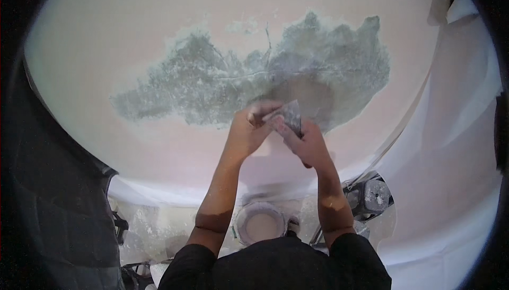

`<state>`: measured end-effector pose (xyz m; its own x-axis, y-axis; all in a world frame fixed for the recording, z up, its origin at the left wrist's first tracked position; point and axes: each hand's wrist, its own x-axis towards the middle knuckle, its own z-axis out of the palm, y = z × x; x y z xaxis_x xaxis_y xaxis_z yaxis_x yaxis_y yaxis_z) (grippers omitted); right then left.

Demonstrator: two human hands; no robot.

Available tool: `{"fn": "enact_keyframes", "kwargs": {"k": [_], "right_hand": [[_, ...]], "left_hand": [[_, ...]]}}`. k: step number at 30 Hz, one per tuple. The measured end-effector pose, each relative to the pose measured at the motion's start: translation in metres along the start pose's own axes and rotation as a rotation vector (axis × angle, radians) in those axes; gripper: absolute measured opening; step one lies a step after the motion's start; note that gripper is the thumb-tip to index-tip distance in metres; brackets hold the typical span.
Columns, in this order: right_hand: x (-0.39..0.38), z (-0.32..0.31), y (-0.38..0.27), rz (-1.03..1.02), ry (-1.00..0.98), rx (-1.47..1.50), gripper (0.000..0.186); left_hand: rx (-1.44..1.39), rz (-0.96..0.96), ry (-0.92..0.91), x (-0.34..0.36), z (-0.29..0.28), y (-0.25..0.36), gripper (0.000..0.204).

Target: Patching and smoothing a damaged section of a wall using plaster and a putty knife.

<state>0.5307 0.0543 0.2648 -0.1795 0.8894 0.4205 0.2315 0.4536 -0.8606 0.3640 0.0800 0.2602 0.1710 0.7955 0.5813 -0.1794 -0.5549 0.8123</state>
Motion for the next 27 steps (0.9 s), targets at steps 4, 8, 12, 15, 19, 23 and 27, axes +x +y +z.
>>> {"fn": "enact_keyframes", "kwargs": {"k": [4,8,12,15,19,23,27], "right_hand": [[-0.017,-0.019,0.027,-0.065,-0.063,-0.035,0.019],[-0.023,-0.043,0.023,0.108,-0.114,0.088,0.03],[0.005,-0.08,0.023,0.14,-0.04,0.022,0.014],[0.045,-0.096,-0.002,0.044,0.017,0.094,0.021],[0.104,-0.082,-0.013,-0.184,0.017,0.248,0.016],[0.138,-0.067,-0.018,-0.052,-0.179,0.255,0.014],[0.144,-0.054,-0.026,-0.029,0.0,0.46,0.019]], "left_hand": [[0.218,-0.133,-0.011,0.004,0.013,0.01,0.015],[0.153,-0.111,0.011,0.016,0.028,0.008,0.007],[0.024,0.011,0.273,0.049,0.031,0.006,0.015],[-0.108,-0.155,0.002,0.071,0.044,-0.005,0.038],[0.019,0.01,-0.196,0.074,0.073,-0.047,0.043],[-0.412,-0.331,-0.197,0.064,0.096,-0.038,0.041],[-0.209,-0.397,-0.105,0.065,0.083,-0.027,0.038]]}}
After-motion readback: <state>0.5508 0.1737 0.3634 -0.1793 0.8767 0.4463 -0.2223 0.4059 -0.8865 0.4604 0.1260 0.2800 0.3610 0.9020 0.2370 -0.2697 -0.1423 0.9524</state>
